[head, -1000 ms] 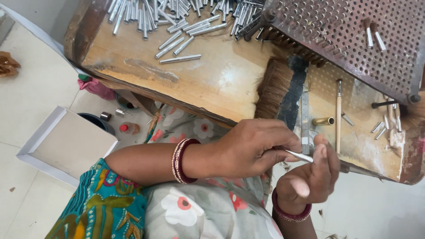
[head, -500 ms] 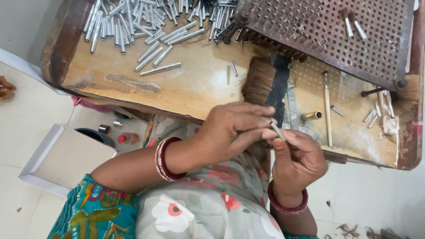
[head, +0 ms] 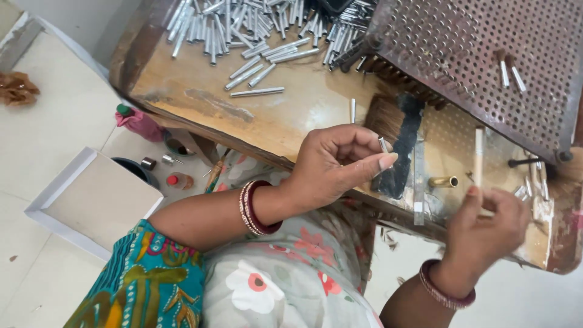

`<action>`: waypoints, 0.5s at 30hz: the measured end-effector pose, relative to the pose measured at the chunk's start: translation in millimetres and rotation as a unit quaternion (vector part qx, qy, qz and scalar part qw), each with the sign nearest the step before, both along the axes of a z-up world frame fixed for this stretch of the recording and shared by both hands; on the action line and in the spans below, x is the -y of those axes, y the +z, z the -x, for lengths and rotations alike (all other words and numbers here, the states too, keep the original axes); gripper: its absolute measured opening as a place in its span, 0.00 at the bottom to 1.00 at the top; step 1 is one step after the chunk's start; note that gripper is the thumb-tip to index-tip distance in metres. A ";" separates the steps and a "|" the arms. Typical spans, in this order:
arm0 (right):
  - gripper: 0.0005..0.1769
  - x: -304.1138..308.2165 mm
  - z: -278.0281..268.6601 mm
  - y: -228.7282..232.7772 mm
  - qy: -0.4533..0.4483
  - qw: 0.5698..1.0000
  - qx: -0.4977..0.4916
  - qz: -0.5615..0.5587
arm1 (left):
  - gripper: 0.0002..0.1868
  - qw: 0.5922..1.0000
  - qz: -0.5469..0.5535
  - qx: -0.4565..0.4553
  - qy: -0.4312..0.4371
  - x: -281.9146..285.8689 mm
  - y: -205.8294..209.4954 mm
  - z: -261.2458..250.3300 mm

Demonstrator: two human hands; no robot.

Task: Assembling small metal brush components by inserting parts into tubes and placing them in a grid.

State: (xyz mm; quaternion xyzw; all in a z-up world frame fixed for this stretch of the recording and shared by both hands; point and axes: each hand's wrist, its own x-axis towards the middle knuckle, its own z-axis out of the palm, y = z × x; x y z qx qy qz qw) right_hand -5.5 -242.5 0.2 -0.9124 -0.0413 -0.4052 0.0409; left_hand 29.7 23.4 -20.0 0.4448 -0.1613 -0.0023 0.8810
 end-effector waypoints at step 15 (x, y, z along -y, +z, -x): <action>0.06 -57.8 67.3 -12.1 0.169 0.975 -0.013 -0.142 | 0.07 0.999 0.046 -0.015 -0.021 1.4 -0.9 5.7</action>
